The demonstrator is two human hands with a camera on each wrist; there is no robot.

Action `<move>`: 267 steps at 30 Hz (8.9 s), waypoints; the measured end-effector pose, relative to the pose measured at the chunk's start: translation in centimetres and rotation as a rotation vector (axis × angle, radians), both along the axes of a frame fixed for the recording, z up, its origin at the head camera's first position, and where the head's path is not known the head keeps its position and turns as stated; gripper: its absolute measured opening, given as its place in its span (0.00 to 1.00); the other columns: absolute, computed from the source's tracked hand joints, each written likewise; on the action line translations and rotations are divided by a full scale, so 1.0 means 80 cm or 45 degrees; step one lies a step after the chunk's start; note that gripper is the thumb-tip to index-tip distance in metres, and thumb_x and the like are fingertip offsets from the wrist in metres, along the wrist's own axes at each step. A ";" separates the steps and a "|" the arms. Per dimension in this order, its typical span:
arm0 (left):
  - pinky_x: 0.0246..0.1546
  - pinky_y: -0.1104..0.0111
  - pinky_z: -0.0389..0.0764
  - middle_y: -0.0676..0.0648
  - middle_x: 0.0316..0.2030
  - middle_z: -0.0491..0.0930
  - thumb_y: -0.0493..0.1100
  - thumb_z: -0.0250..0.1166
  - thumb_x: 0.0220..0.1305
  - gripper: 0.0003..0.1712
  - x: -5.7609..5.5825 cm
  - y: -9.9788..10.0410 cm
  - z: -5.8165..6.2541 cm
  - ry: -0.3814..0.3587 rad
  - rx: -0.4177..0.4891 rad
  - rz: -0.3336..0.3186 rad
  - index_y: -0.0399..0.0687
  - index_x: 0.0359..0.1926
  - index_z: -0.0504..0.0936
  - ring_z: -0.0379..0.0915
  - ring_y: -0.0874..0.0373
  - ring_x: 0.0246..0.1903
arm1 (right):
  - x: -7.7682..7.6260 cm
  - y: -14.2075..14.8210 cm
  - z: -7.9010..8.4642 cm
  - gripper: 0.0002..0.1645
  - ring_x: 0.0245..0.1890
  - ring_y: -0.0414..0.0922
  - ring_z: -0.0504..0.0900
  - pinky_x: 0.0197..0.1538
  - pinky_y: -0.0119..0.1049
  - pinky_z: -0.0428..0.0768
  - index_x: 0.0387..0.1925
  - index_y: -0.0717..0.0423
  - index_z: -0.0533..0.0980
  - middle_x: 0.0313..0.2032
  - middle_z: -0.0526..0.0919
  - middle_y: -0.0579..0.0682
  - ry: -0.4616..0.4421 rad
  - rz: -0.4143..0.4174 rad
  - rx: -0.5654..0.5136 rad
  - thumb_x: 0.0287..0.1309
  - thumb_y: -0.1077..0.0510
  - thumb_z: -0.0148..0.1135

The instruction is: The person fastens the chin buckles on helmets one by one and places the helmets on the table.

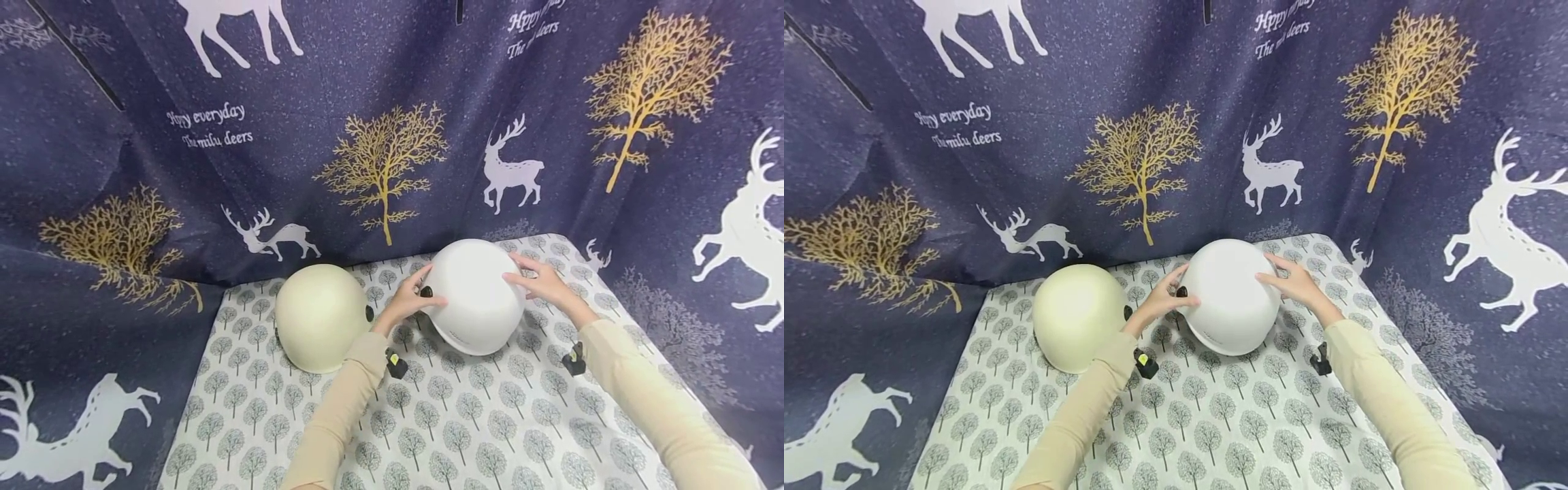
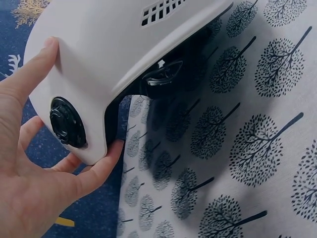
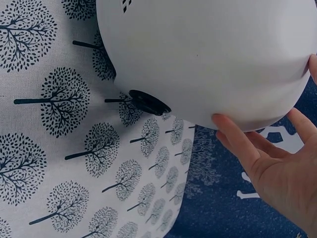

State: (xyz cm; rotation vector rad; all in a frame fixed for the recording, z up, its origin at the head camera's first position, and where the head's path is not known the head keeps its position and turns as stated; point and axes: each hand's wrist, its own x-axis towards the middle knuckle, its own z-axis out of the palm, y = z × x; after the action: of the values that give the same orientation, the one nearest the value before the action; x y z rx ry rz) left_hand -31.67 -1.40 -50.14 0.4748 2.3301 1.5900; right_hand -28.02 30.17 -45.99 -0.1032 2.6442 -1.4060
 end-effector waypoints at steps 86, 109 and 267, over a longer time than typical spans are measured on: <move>0.44 0.63 0.86 0.37 0.67 0.66 0.33 0.70 0.56 0.48 -0.016 0.026 0.096 -0.069 0.234 -0.066 0.51 0.74 0.58 0.85 0.50 0.39 | -0.008 -0.046 0.042 0.47 0.66 0.69 0.66 0.64 0.57 0.73 0.75 0.57 0.53 0.75 0.52 0.65 0.186 0.042 0.048 0.62 0.49 0.63; 0.38 0.59 0.87 0.34 0.59 0.71 0.28 0.67 0.58 0.53 -0.006 0.024 0.086 -0.182 0.356 -0.094 0.52 0.77 0.48 0.80 0.64 0.29 | -0.001 -0.041 0.025 0.48 0.71 0.71 0.55 0.58 0.61 0.76 0.78 0.49 0.44 0.75 0.43 0.67 0.005 0.050 -0.184 0.66 0.51 0.59; 0.57 0.53 0.73 0.32 0.58 0.70 0.34 0.69 0.57 0.38 -0.016 -0.031 0.000 0.064 0.088 0.211 0.38 0.69 0.66 0.70 0.36 0.53 | 0.011 -0.026 -0.016 0.44 0.70 0.69 0.58 0.54 0.43 0.82 0.71 0.58 0.46 0.73 0.45 0.68 -0.059 -0.028 -0.366 0.64 0.55 0.61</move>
State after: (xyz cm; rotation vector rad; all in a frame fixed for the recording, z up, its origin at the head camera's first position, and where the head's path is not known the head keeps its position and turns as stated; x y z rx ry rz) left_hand -32.98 -3.85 -50.11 0.3477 2.4136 1.7573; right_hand -27.14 28.08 -47.24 -0.0718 2.3971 -1.7641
